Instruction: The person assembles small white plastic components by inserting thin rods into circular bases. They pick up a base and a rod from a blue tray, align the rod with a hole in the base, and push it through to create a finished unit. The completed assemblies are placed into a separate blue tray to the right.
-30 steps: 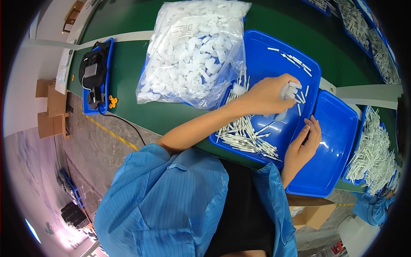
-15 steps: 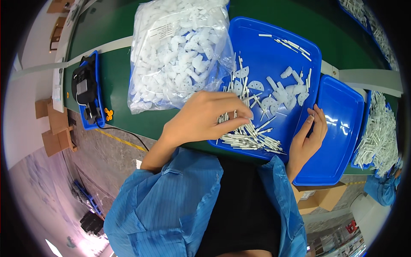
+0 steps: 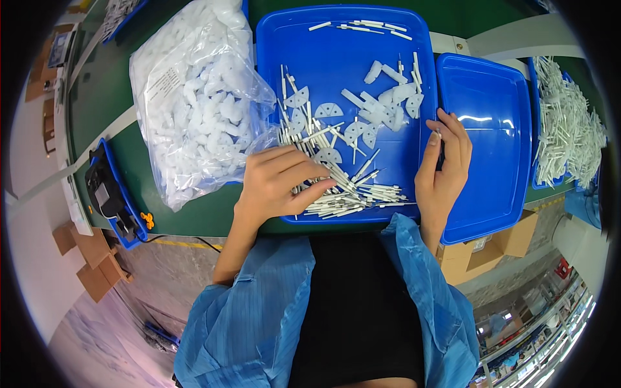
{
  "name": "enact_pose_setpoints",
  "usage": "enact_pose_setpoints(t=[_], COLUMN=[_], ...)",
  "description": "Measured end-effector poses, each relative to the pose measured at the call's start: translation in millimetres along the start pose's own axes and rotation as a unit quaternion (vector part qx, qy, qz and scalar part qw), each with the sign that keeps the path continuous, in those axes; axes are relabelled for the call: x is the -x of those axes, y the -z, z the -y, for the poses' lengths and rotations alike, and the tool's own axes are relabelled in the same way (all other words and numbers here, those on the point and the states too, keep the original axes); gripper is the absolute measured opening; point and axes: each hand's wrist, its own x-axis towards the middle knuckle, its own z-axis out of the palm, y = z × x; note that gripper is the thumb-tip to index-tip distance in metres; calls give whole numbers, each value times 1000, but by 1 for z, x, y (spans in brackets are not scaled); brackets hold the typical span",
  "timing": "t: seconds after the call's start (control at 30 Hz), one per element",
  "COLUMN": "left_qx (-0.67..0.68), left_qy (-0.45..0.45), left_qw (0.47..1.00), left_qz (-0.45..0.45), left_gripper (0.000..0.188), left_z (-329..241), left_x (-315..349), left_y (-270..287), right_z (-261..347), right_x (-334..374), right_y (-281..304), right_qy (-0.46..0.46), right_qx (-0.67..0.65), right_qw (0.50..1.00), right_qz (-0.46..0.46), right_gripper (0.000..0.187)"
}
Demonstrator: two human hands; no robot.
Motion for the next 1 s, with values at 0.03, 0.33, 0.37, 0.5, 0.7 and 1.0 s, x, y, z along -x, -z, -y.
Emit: enact_pose_setpoints(t=[0.03,0.33,0.37,0.5,0.7,1.0], left_qx=[4,-101,-158,-391,-145,-256], left_qy=[4,123,222,199,339,-15], left_qw=[1000,951,916,894,922,964], left_qz=[2,-263,-295,-86,-119,-74], left_gripper=[10,19,14,23,24,26], left_z=[3,1,4,30,32,-3], left_x=[3,19,13,8,0,-49], left_y=[-1,71,83,95,84,58], right_z=[-1,-2,-1,0,1,-1], right_x=[1,0,0,-2,-4,-1], right_y=[0,1,0,0,-1,-2], right_qy=[1,-3,0,-4,-6,3], right_qx=[2,14,14,14,14,21], right_qw=[1000,1000,1000,1000,1000,1000], right_qz=[-1,-2,1,1,0,2], right_gripper=[17,16,16,16,16,17])
